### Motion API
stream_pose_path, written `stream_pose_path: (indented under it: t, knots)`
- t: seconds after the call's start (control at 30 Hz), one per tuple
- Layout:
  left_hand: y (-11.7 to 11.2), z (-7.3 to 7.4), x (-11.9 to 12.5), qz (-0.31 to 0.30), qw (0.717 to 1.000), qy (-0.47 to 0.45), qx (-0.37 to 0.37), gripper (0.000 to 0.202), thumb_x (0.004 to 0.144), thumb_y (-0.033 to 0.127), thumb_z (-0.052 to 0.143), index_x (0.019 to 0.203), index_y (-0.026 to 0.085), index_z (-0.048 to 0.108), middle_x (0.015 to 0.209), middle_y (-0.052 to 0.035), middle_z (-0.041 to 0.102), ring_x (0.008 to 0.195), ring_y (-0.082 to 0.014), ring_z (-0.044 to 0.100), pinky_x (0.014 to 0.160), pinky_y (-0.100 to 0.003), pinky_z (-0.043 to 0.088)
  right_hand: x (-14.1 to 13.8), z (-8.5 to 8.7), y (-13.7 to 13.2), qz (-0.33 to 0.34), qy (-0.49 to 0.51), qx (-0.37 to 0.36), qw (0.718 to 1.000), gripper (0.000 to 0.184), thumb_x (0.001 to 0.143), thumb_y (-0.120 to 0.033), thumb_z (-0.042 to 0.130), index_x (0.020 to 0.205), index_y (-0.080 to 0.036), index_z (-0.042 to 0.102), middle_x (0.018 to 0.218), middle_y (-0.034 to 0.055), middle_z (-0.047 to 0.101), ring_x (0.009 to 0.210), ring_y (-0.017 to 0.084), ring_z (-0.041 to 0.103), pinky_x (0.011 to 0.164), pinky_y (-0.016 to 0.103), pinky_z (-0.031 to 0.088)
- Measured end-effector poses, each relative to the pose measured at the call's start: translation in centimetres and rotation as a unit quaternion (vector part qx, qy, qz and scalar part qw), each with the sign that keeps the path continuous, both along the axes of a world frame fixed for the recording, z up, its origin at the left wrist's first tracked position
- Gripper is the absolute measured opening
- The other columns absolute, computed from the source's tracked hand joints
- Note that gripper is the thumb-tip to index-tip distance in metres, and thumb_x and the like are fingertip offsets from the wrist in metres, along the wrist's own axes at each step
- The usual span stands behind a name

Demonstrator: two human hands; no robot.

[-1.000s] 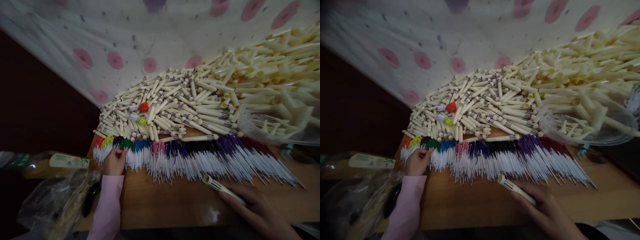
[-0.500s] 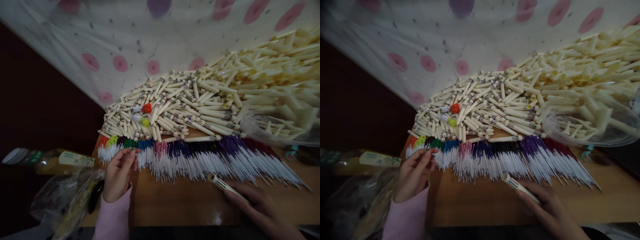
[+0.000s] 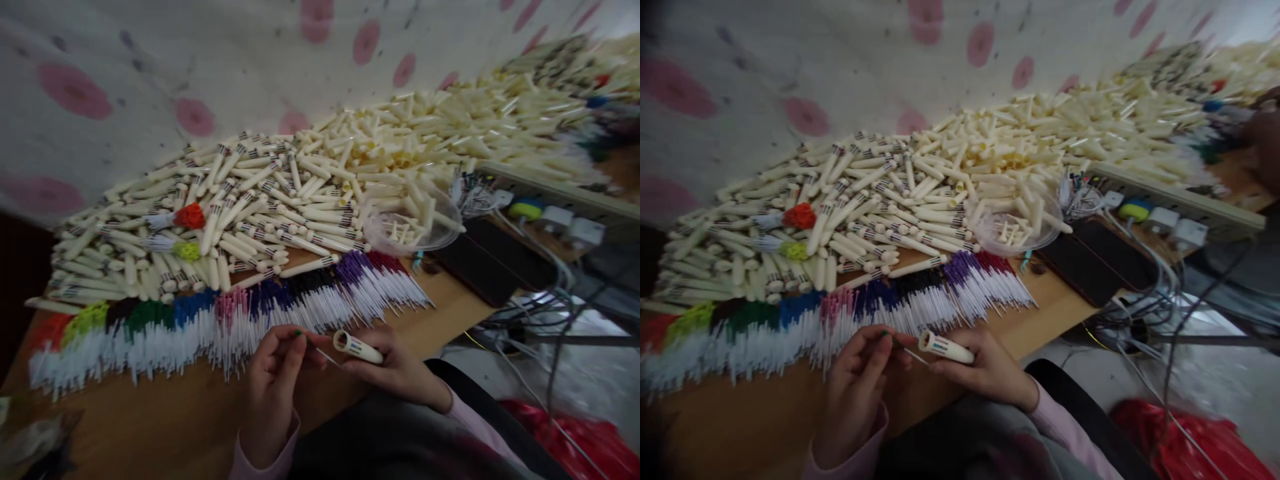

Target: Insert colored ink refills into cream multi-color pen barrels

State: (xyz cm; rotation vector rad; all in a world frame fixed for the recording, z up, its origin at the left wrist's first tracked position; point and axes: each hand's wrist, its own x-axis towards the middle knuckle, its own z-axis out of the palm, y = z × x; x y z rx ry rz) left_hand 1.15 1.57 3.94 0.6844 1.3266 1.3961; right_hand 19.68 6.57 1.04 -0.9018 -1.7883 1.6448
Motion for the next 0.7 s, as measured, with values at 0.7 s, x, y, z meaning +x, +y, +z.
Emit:
stream_pose_path:
  t: [0.7]
  knots:
    - [0.3, 0.8, -0.8, -0.023, 0.992, -0.116, -0.036, 0.021, 0.076, 0.038, 0.082, 0.077, 0.017, 0.079, 0.079, -0.0051, 0.077, 0.063, -0.0097, 0.069, 0.063, -0.016, 0.058, 0.0, -0.6, 0.0, 0.024, 0.004, 0.055, 0.998, 0.027, 0.092, -0.033, 0.062, 0.072, -0.015, 0.056, 0.058, -0.0071, 0.038, 0.052, 0.006, 0.034, 0.047, 0.019, 0.026]
